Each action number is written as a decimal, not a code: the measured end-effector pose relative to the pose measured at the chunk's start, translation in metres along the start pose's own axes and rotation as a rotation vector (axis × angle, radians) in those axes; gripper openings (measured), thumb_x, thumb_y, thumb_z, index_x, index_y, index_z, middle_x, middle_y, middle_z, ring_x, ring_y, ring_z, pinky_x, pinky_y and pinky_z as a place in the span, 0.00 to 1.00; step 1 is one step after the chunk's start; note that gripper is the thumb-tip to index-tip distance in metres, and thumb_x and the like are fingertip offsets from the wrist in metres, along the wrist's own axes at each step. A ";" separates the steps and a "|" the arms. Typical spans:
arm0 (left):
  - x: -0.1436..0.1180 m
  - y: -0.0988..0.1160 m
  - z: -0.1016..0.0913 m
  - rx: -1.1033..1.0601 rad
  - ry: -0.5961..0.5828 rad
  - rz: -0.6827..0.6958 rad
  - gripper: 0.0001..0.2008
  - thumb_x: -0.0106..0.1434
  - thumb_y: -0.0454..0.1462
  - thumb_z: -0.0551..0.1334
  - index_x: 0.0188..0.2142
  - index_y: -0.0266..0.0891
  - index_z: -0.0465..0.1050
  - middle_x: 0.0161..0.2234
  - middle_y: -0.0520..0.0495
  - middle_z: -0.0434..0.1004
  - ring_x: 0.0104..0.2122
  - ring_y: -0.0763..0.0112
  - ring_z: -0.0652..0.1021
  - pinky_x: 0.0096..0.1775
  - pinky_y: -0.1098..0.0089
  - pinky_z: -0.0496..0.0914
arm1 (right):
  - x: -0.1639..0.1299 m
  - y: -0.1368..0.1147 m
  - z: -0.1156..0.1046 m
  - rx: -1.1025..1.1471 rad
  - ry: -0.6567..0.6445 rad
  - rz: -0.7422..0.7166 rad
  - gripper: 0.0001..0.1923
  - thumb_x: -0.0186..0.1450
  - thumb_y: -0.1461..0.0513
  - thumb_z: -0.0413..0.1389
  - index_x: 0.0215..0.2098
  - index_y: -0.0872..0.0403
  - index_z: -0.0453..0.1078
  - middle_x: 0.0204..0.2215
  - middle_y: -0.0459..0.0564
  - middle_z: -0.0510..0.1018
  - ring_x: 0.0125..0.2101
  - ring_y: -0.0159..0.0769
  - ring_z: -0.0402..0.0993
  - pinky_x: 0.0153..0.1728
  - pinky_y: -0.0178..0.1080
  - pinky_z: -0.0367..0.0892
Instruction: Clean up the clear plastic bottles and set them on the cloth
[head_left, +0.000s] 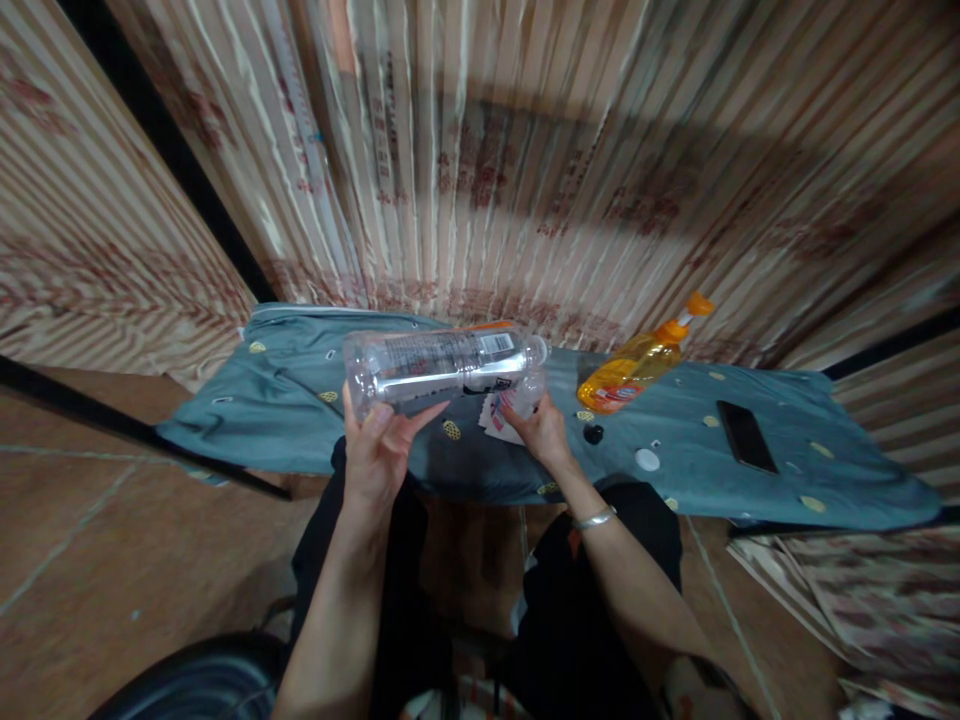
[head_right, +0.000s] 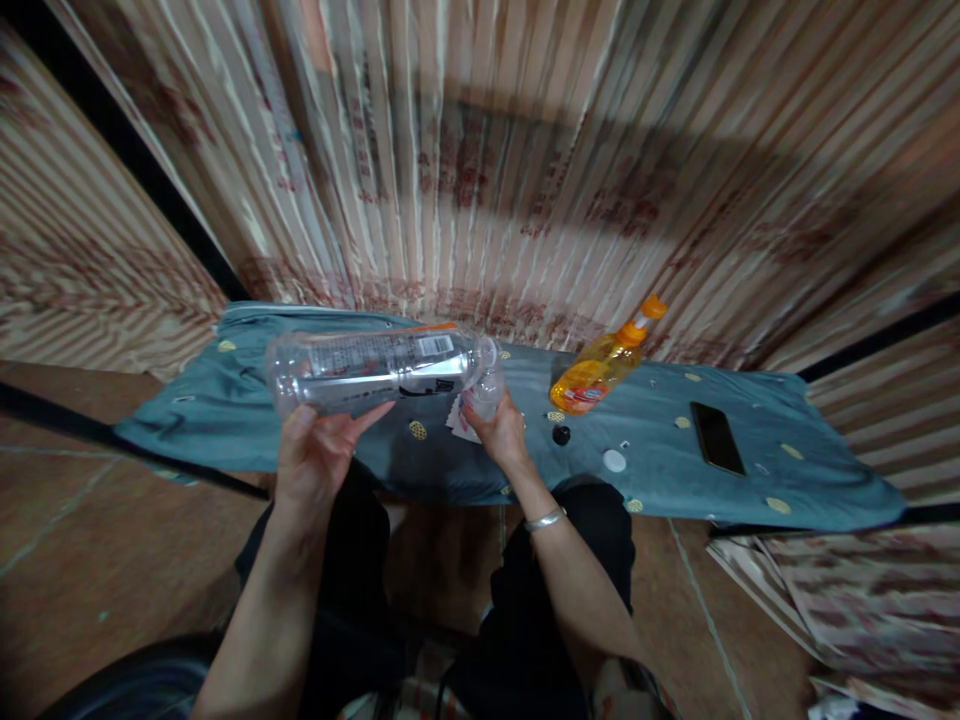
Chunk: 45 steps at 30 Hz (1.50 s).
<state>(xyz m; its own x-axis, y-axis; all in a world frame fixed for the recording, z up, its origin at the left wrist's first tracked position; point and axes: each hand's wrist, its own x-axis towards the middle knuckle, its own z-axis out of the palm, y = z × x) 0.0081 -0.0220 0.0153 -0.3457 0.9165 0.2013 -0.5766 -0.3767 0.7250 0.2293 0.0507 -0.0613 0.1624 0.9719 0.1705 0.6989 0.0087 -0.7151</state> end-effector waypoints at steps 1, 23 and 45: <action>0.000 0.000 0.000 -0.002 0.001 0.000 0.30 0.52 0.46 0.76 0.53 0.48 0.72 0.55 0.42 0.77 0.55 0.47 0.78 0.48 0.43 0.79 | 0.000 0.000 0.000 0.000 -0.001 0.002 0.27 0.59 0.52 0.66 0.54 0.53 0.69 0.43 0.58 0.84 0.45 0.57 0.83 0.44 0.51 0.78; 0.000 0.002 0.004 -0.007 0.015 -0.024 0.34 0.50 0.47 0.76 0.56 0.49 0.71 0.58 0.40 0.76 0.60 0.39 0.74 0.49 0.42 0.78 | -0.001 -0.004 -0.004 -0.023 -0.020 0.018 0.29 0.60 0.53 0.66 0.56 0.54 0.68 0.45 0.58 0.84 0.47 0.56 0.83 0.45 0.49 0.77; 0.001 0.003 0.004 -0.001 0.007 -0.025 0.36 0.50 0.46 0.77 0.57 0.49 0.70 0.59 0.40 0.75 0.59 0.41 0.75 0.49 0.43 0.79 | -0.001 -0.003 -0.003 -0.006 -0.022 0.013 0.28 0.60 0.52 0.66 0.55 0.53 0.69 0.45 0.57 0.84 0.45 0.55 0.83 0.44 0.50 0.77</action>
<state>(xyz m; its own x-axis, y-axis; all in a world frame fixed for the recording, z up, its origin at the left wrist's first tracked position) 0.0092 -0.0219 0.0202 -0.3369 0.9245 0.1785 -0.5859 -0.3542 0.7288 0.2295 0.0491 -0.0574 0.1565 0.9768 0.1463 0.7011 -0.0055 -0.7130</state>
